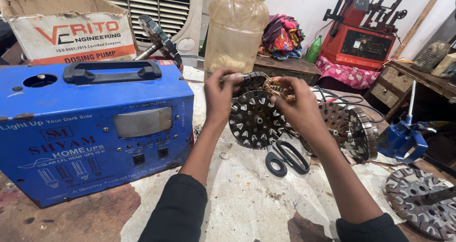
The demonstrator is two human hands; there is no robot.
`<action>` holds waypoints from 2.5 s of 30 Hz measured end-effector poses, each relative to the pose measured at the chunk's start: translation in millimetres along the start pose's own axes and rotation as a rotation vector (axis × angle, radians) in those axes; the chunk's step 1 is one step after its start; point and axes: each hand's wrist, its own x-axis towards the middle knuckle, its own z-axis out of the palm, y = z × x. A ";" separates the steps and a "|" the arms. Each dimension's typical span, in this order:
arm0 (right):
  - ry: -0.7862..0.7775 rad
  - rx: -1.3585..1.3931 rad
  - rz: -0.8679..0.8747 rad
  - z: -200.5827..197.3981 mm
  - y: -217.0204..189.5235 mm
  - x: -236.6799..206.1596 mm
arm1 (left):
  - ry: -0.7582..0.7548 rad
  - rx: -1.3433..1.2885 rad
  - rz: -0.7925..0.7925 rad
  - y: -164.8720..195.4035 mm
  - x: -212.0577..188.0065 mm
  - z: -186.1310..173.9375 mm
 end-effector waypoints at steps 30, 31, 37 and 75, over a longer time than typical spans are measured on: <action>-0.007 0.847 0.132 -5.0 -8.1 2.5 | -0.472 -0.029 0.085 14.1 -15.9 24.6; -0.004 0.852 0.121 -4.9 -8.1 2.3 | -0.466 -0.041 0.087 13.5 -16.0 24.7; -0.037 0.911 0.197 -5.8 -8.1 -0.5 | -0.437 -0.019 0.084 13.1 -17.0 26.0; 0.110 0.237 0.160 6.9 7.9 -4.7 | -0.280 0.791 0.079 -1.1 -14.3 32.9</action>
